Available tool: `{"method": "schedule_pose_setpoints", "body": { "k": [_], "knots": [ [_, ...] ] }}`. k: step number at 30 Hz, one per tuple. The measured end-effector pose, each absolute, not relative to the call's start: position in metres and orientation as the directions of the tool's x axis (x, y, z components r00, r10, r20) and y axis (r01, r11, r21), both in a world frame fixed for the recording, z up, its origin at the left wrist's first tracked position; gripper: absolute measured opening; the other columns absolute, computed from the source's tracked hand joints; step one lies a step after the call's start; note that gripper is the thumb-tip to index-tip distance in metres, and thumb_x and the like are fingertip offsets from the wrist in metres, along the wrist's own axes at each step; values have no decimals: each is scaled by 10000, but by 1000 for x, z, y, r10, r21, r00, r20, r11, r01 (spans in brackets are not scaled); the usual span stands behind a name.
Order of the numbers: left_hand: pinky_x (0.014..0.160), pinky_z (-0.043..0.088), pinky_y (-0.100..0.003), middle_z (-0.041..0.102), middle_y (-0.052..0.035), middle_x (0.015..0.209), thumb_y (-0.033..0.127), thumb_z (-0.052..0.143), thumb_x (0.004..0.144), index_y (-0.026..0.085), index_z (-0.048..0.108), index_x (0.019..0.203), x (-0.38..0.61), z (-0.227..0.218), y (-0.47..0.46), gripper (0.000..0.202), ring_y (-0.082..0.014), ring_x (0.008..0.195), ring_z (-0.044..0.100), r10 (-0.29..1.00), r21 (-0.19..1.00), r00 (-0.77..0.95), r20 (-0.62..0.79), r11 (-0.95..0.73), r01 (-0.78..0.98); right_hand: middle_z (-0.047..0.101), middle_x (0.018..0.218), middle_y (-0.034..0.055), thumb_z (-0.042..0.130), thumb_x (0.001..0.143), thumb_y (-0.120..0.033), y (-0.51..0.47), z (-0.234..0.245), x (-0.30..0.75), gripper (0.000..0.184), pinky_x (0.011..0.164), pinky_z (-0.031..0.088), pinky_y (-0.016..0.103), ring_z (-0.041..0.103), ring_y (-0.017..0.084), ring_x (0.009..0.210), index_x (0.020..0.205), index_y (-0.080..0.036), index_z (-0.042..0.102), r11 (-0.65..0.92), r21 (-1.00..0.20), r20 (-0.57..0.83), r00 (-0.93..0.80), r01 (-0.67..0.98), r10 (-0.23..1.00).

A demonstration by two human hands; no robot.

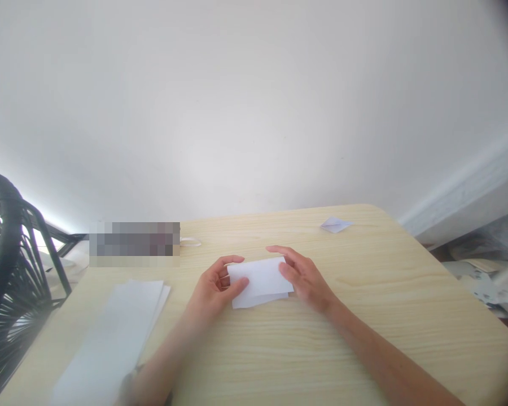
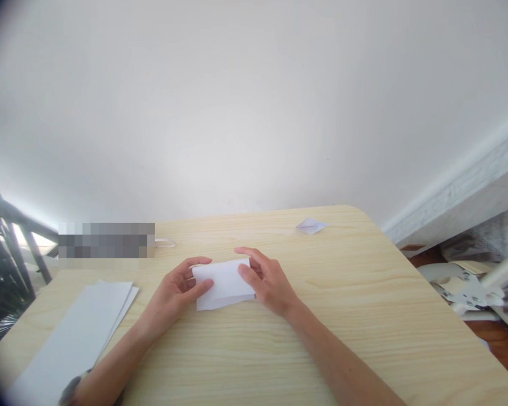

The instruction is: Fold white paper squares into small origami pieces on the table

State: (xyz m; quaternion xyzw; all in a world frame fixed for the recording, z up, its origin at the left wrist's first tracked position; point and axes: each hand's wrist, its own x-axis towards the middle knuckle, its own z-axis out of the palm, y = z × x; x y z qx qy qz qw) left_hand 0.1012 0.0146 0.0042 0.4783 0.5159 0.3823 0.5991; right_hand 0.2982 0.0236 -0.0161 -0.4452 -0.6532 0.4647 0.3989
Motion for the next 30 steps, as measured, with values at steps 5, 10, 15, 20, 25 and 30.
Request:
{"method": "schedule_pose_setpoints", "body": {
  "k": [5,10,15,20,25,30],
  "knots": [
    [539,422,-210,578,7,739,365,619,679,191,521,981,103,8,13,362,-127,619,537,962,969,152,-228,208,136,571,725,12,520,791,-367,22,-21,291,265,516,423,215,534,121,602,987,-192,555,113,-977,62,-267,182,962],
    [518,393,-195,582,-4,733,384,588,716,168,552,942,100,8,16,315,-119,617,504,949,950,167,-267,231,208,585,771,22,533,787,-339,22,-23,292,248,522,427,210,532,112,605,983,-189,555,138,-972,75,-305,189,949],
    [514,394,-196,573,-1,717,374,596,716,167,536,950,100,5,16,319,-118,612,504,943,955,188,-274,244,166,589,813,31,533,788,-329,22,-20,292,245,525,430,205,535,110,616,988,-188,551,124,-977,62,-327,173,943],
    [497,378,-196,559,8,691,359,596,714,165,533,921,104,6,13,291,-114,583,496,960,962,148,-237,210,174,564,681,8,528,790,-357,22,-21,289,242,446,372,184,483,89,525,949,-181,582,91,-980,38,-283,175,958],
    [512,384,-198,569,1,731,342,625,683,161,555,888,105,9,12,282,-116,600,506,966,962,133,-221,193,192,558,674,8,529,792,-358,23,-24,289,244,447,365,183,481,86,526,936,-175,598,73,-984,26,-275,161,961],
    [530,399,-215,604,-26,769,385,617,682,153,598,890,106,7,13,312,-138,627,527,969,954,74,-235,216,210,559,668,9,524,794,-366,22,-25,290,254,460,372,193,494,96,539,948,-179,599,74,-983,23,-284,169,959]
  ]
}}
